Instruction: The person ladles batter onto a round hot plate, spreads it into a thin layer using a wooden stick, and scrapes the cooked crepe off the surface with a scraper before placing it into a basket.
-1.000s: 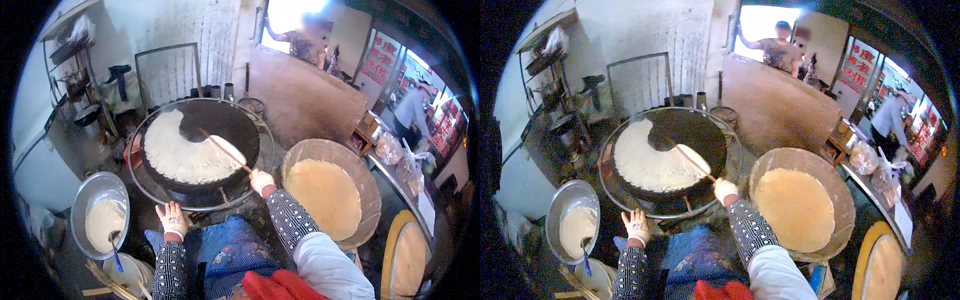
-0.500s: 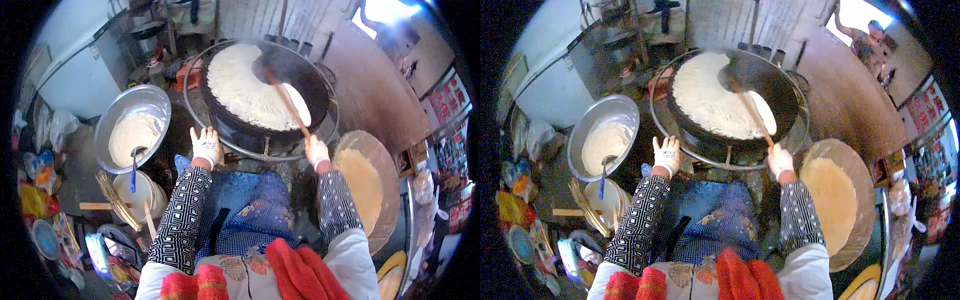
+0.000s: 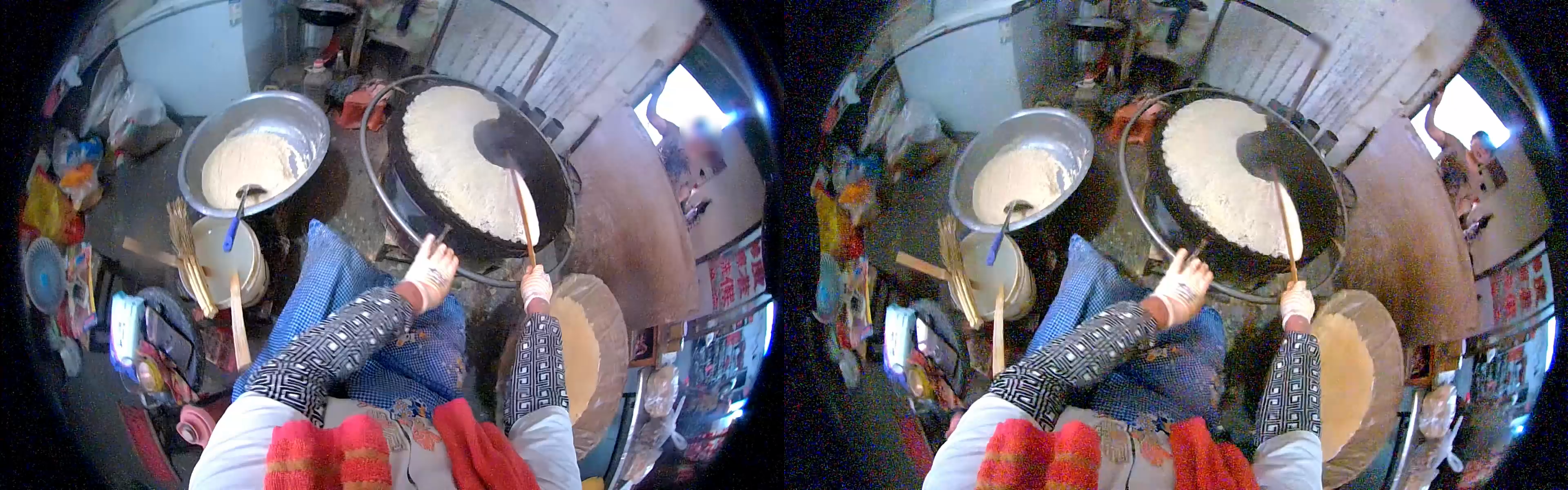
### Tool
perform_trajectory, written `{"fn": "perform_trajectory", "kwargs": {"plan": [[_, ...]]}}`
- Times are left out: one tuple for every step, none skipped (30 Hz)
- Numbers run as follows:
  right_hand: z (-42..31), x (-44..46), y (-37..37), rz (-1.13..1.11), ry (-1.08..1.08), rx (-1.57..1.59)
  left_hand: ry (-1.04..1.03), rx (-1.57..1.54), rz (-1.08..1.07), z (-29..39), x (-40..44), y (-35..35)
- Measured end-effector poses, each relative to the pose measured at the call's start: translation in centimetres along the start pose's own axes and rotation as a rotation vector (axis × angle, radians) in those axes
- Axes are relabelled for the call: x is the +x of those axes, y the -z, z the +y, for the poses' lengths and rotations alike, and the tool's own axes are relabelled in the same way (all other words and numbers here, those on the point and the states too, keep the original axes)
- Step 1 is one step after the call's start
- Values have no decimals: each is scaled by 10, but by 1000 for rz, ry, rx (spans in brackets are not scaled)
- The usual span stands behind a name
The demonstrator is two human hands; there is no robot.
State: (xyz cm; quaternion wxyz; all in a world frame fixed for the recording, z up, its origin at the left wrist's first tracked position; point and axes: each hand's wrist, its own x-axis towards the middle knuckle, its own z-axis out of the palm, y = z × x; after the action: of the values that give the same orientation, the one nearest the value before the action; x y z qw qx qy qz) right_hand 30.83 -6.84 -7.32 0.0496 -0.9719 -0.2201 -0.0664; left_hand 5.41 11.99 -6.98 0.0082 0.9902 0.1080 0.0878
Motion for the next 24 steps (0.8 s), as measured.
{"fn": "perform_trajectory", "kwargs": {"plan": [[2, 10, -10, 22, 1, -7, -14, 23, 26, 16, -3, -20], [1, 13, -10, 39, 39, -4, -11, 109, -16, 19, -5, -20], [-7, 10, -5, 57, 75, 0, -11, 196, -57, 19, -6, -16], [-12, 0, -2, 53, 96, -17, 0, 137, -84, 16, -5, -12], [-22, -11, 7, 51, 118, -32, -9, 151, -97, 12, -5, -14], [-9, -11, -9, 26, 224, -90, -3, 169, -85, 9, -6, -15], [-2, -10, -18, 23, 105, -52, -9, 190, -75, 8, -8, -16], [3, -6, -16, 43, 54, -45, 1, 203, -90, 6, -10, -11], [7, -1, -15, 62, 6, -37, 0, 211, -81, 2, -10, -9], [8, 1, -17, 74, 27, -17, 1, 215, -78, 0, -12, -8], [3, -2, -12, 44, 37, -2, 3, 217, -78, -1, -14, -8], [-4, -4, -5, 17, 50, 9, 15, 207, -79, -3, -14, -9], [-10, -10, 1, -12, 68, 15, 27, 213, -76, -5, -12, -10], [-20, -27, 9, 4, 139, -15, 43, 214, -75, -6, -11, -12], [-22, -32, 2, -92, 199, -73, 66, 208, -80, -8, -12, -13], [-19, -36, 0, -79, 183, -41, 69, 210, -22, -11, -14, -16], [-13, -41, -3, -77, 155, -13, 93, 184, 24, -14, -15, -18], [6, -30, -10, -53, 129, -35, 90, 238, 3, -17, -20, -8], [17, -13, -18, -12, 105, -44, 69, 262, 12, -22, -22, -5], [10, -9, -12, 2, 98, -47, 83, 252, -1, -26, -20, -8], [4, -9, 1, 19, 89, -49, 96, 243, -10, -28, -18, -10], [-3, -14, 8, 3, 86, -24, 106, 238, -13, -31, -17, -11], [-13, -19, 13, -11, 86, -2, 118, 233, -12, -34, -18, -11], [-20, -20, 16, -24, 90, 16, 135, 223, -10, -36, -17, -11]]}}
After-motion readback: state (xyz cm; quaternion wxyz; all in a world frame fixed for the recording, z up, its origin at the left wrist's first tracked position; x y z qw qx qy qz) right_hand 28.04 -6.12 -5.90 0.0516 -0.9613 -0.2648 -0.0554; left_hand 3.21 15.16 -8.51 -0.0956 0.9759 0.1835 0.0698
